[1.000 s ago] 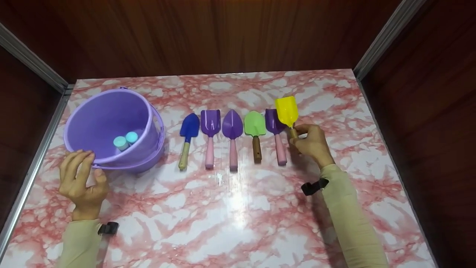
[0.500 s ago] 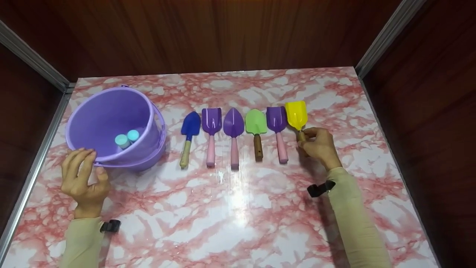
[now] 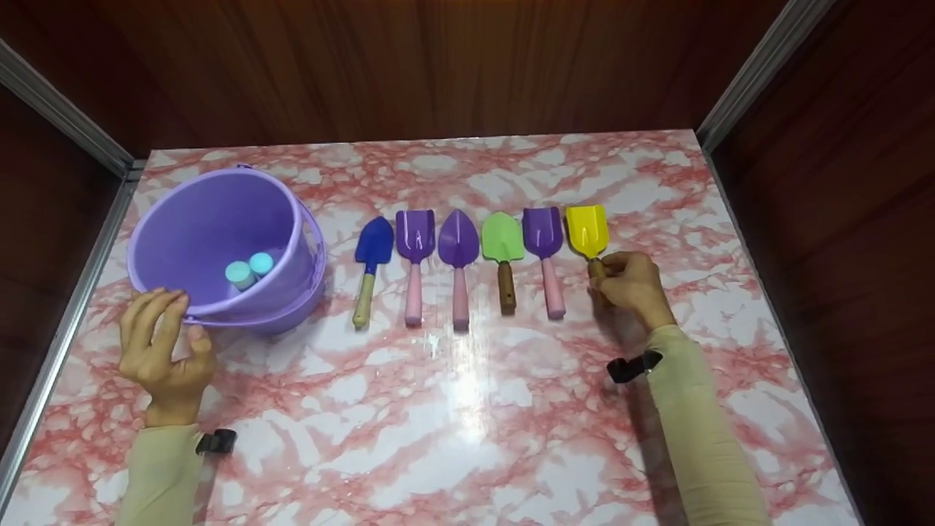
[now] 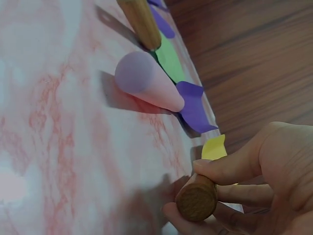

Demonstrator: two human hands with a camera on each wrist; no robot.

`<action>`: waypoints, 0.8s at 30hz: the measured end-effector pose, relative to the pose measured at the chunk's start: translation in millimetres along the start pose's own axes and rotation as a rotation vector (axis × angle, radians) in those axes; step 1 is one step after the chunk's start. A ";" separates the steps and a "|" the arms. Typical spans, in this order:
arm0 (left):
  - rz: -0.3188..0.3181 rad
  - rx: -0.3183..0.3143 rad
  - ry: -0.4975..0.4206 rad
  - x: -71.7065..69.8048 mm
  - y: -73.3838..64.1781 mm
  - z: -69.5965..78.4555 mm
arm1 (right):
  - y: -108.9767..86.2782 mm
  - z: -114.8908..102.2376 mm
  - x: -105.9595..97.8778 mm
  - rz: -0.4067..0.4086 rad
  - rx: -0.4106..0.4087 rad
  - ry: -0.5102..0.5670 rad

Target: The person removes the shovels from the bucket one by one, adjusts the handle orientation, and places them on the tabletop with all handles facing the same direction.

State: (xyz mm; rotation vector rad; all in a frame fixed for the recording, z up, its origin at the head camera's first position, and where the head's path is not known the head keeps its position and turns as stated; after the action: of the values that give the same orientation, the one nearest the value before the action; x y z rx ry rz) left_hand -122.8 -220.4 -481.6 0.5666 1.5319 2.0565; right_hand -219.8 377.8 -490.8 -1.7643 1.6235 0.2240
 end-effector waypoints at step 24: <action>0.004 -0.008 0.001 0.1 -1.0 -0.3 | 1.9 -1.3 -2.7 -0.010 -0.009 -0.088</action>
State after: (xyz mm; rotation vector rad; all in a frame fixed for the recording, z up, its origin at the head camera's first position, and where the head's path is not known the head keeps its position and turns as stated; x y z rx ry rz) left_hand -122.8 -220.3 -482.6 0.5664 1.5230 2.0657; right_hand -222.5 379.3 -489.1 -1.7445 1.5533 0.3000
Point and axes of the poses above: each hand's wrist, its own y-axis towards the middle knuckle, its own x-axis out of the palm, z = x × y, the point moved 1 cm from there along y, towards the middle knuckle, and after that the axes turned 1 degree about x, right-handed, at the moved point
